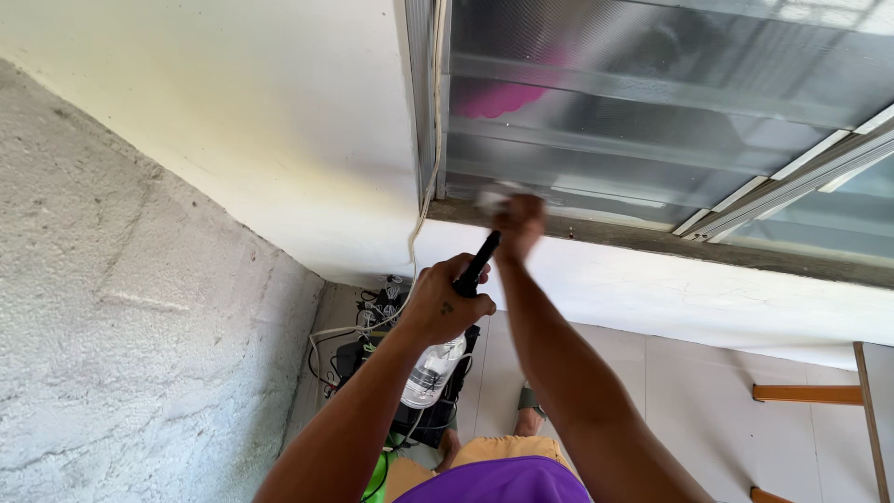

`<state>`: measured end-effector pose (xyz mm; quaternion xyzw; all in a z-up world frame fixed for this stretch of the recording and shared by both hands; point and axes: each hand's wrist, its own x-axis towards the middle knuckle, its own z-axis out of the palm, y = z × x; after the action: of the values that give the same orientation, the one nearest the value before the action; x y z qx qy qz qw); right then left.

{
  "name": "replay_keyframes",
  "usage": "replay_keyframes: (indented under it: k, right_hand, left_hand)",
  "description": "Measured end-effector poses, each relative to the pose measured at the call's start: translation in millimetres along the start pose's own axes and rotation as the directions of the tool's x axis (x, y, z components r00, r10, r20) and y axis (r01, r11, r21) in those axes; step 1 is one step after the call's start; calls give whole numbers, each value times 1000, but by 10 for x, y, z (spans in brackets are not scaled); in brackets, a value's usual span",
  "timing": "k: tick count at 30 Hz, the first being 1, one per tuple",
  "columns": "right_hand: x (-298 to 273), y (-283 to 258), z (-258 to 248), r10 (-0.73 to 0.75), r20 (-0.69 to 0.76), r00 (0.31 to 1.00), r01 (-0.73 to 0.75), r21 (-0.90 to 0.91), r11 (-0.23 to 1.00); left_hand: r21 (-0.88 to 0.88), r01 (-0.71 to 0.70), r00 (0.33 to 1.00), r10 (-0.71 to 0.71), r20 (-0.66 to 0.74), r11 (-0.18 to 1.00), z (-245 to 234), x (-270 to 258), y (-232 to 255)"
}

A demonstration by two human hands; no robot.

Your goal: The person sprays a glass cleaner onto a window and wipes the surface with a cloth. They repeatedly spray and wipe different sections of the window to remove dirt and streaks.

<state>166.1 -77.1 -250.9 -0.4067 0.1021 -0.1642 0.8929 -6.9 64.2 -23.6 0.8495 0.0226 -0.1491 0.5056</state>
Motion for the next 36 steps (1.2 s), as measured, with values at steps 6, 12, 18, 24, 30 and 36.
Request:
replay_keyframes:
  k: [6,12,18,24,30,36]
  right_hand:
    - [-261,-194,373,-304,669,678,726,-673,137]
    - [363,-1085,-1122,-436,398,807,527,-819,228]
    - [762,-2581,-1849,-810,480,337,495,-822,-281]
    - [768,-1945,8,-759,603,245,785,-583,-210]
    - [-248,-1195,1544,-330,891,311,888,-396,-235]
    - [274,-1963,728,-511,832,216,840,-425,-337]
  left_hand:
    - [26,-42,999,42,-12,999,104,65,37]
    - [15,-1,996,-1,84,1000,209,117,144]
    - [-160,34,989,-10,149,986,77,115,448]
    - [-211,-135,987,151,62,968,-108,31,805]
    - [-119,-429,903,423,-69,896,-276,-215,917]
    - [-79,-249,966,253,47,965,-240,-195,1096]
